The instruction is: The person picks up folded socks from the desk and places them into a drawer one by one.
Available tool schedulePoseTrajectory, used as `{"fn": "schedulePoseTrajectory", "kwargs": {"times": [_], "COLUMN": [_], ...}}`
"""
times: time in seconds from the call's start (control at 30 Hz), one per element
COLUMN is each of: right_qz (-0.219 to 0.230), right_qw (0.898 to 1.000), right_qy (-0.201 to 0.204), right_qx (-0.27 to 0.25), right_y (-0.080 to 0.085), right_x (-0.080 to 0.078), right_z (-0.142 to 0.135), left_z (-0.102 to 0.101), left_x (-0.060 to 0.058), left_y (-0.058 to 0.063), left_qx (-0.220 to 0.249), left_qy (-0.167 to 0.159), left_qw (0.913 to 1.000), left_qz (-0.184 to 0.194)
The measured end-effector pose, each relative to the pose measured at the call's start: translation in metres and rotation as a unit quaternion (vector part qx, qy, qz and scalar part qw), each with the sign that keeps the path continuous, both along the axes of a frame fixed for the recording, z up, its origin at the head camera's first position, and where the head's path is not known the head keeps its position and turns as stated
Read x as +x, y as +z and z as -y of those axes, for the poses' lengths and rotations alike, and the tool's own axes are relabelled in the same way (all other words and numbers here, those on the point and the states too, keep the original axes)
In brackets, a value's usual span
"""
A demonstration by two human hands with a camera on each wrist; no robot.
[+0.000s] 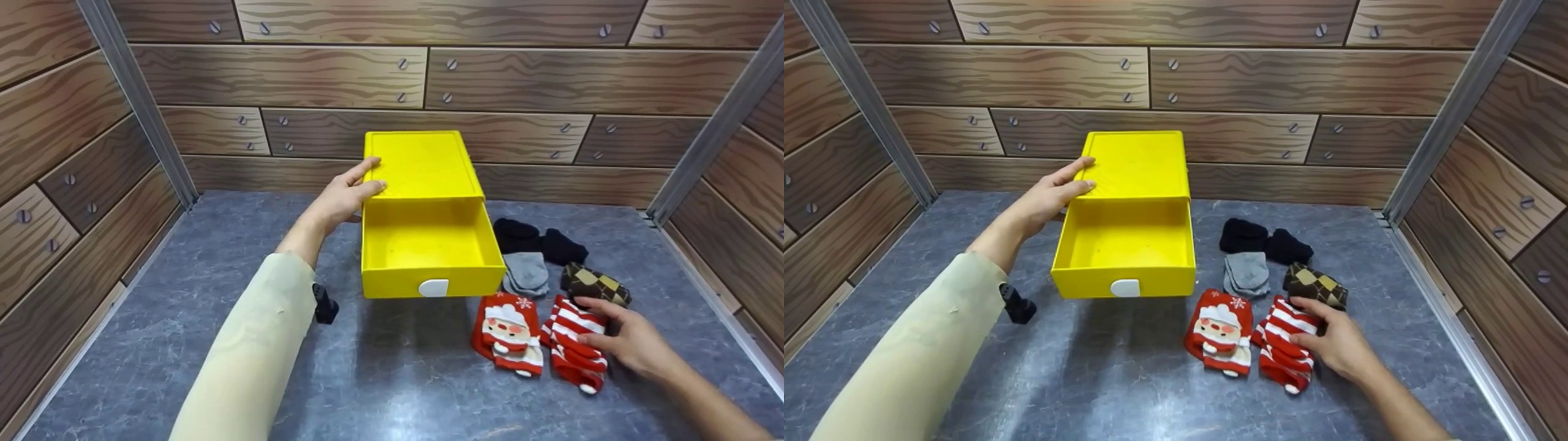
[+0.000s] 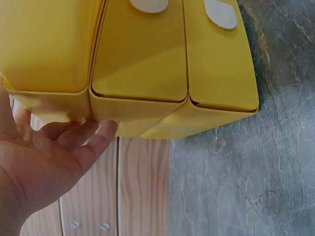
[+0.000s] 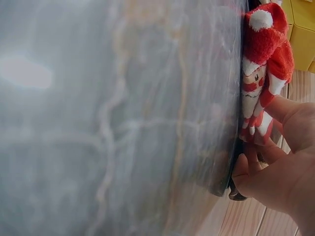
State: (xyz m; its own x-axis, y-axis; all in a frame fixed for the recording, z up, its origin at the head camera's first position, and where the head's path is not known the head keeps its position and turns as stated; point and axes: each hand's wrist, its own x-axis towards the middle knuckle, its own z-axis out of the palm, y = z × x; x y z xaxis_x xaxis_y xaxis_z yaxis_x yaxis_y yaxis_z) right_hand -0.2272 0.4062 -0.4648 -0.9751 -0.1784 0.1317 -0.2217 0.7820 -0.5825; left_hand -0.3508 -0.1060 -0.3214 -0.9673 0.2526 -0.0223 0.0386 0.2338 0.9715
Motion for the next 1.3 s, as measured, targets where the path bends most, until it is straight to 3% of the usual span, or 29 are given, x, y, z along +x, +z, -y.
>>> {"fn": "schedulePoseTrajectory", "kwargs": {"times": [0.87, 1.13, 1.3], "right_qz": [-0.058, -0.074, -0.081], "right_qw": [0.997, 0.984, 0.976], "right_qy": [-0.015, 0.001, 0.0], "right_qx": [-0.047, -0.163, -0.201], "right_y": [0.009, 0.016, 0.029], "right_x": [0.005, 0.01, 0.014], "right_z": [0.008, 0.013, 0.02], "left_z": [-0.002, -0.002, -0.001], "left_x": [-0.001, -0.002, -0.002], "left_y": [0.002, 0.001, 0.0], "left_qx": [-0.011, -0.012, -0.007], "left_qy": [0.003, 0.01, 0.008], "left_qw": [0.9999, 0.9999, 0.9999], "left_qz": [-0.006, -0.002, -0.005]}}
